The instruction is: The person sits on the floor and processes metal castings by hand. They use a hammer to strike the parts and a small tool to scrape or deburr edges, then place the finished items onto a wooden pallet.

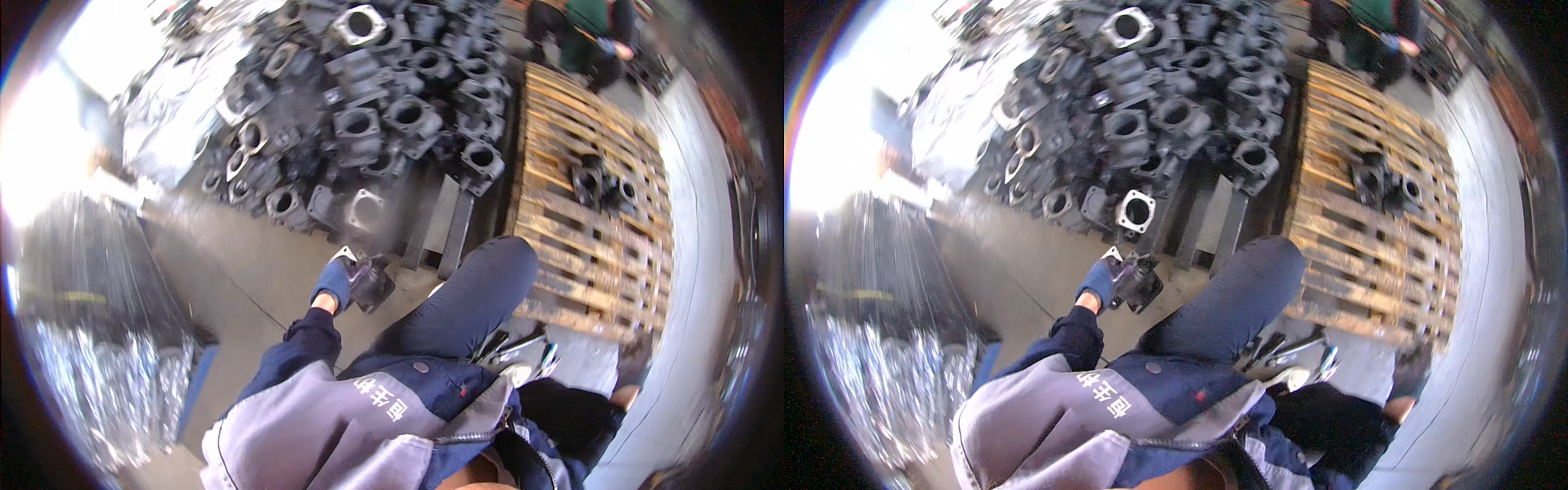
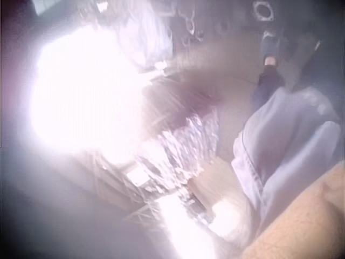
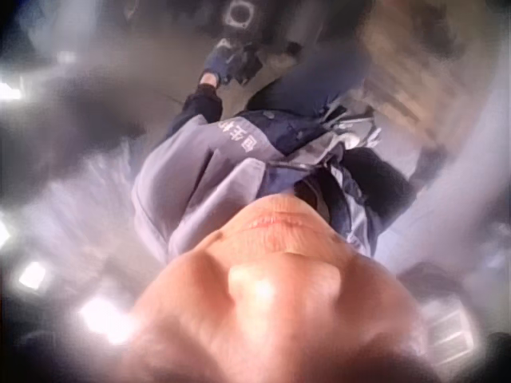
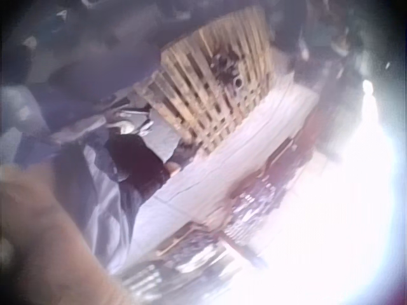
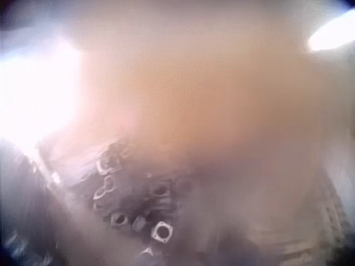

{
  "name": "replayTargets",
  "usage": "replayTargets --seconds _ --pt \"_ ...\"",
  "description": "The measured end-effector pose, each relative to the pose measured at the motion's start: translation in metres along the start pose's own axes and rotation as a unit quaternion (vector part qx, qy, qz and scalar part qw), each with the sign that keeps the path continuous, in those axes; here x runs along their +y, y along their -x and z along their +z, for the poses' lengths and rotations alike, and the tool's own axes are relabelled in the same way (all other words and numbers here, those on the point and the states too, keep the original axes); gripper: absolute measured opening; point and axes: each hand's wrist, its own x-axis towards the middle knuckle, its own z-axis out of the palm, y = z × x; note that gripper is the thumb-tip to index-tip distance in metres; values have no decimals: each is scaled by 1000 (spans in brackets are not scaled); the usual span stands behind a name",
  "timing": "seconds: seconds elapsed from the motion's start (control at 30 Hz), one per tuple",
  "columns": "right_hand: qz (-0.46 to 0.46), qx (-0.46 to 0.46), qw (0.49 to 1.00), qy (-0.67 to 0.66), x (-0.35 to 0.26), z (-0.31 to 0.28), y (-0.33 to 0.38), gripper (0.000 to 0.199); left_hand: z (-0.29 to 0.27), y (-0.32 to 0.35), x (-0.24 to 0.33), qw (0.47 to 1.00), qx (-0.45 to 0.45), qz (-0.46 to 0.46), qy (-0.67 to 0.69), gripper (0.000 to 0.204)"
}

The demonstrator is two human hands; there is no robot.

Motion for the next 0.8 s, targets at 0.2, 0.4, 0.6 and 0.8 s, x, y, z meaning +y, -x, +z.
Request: replayTargets --seconds 0.2,0.4,0.6,0.8 --pt "-47 3 998 -34 -18 31 -2 22 37 -45 18 985 -79 133 -78 37" --pt "-162 15 980 115 -25 76 33 28 70 -55 179 918 -155 206 -301 27" --pt "-164 36 980 105 -35 87 29 31 197 -104 284 824 -233 438 -274 38" --pt "-128 67 982 118 -42 80 15 34 305 -101 381 745 -377 420 -355 40"
